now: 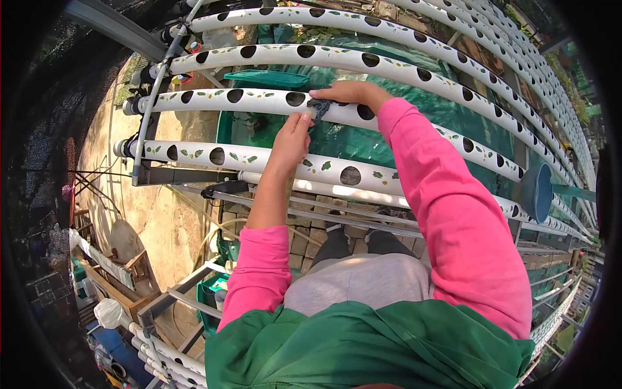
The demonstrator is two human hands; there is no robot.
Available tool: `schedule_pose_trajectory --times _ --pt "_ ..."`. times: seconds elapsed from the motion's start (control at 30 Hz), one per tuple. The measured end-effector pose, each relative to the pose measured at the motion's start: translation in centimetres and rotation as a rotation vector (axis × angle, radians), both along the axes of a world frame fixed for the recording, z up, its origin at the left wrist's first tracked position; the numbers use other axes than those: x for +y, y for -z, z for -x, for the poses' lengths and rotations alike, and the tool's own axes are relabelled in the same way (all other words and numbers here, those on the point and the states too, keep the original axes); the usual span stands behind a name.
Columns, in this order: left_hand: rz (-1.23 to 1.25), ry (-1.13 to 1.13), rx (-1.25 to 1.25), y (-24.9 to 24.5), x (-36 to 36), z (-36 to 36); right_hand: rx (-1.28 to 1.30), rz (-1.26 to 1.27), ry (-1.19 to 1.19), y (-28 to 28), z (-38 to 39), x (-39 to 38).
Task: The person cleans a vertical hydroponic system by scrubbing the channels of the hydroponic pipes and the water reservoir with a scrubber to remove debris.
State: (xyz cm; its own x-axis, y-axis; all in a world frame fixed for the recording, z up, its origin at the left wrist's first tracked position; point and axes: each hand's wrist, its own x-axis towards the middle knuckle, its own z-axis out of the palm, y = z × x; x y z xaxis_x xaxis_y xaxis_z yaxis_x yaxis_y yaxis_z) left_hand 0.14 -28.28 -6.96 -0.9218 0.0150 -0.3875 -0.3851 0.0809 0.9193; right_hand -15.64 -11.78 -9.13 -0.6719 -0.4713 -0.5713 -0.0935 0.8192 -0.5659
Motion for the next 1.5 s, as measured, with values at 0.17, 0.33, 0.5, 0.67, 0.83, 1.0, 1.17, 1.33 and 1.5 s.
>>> schedule_pose_trajectory --times 0.17,0.33,0.5,0.67,0.83,1.0,1.17,1.33,1.5 --pt "-0.008 0.02 -0.023 -0.2 -0.1 0.5 -0.405 -0.035 0.222 0.6 0.3 5.6" --pt "-0.003 0.031 -0.022 0.5 -0.3 1.0 -0.219 0.025 0.25 0.4 -0.3 0.1" --pt "-0.084 -0.055 -0.04 0.9 -0.3 1.0 0.381 0.064 0.062 0.9 -3.6 -2.6" --pt "-0.087 -0.083 -0.029 0.7 -0.2 0.7 1.06 -0.11 -0.181 0.5 -9.4 1.6" --pt "-0.055 -0.108 -0.026 0.6 -0.1 0.7 1.067 -0.172 -0.172 0.6 -9.7 2.9" --pt "-0.12 -0.168 -0.028 0.9 -0.3 0.9 0.98 -0.113 -0.194 1.0 -7.9 -2.1" --pt "-0.126 -0.239 0.023 0.7 -0.1 0.5 1.125 0.035 -0.213 1.3 -8.2 -2.7" --pt "-0.177 -0.294 0.027 0.8 -0.5 0.4 1.361 -0.084 -0.343 1.9 -9.1 1.3" --pt "-0.359 -0.288 0.045 2.0 -1.0 0.0 1.105 0.133 -0.195 1.5 -8.3 -3.0"
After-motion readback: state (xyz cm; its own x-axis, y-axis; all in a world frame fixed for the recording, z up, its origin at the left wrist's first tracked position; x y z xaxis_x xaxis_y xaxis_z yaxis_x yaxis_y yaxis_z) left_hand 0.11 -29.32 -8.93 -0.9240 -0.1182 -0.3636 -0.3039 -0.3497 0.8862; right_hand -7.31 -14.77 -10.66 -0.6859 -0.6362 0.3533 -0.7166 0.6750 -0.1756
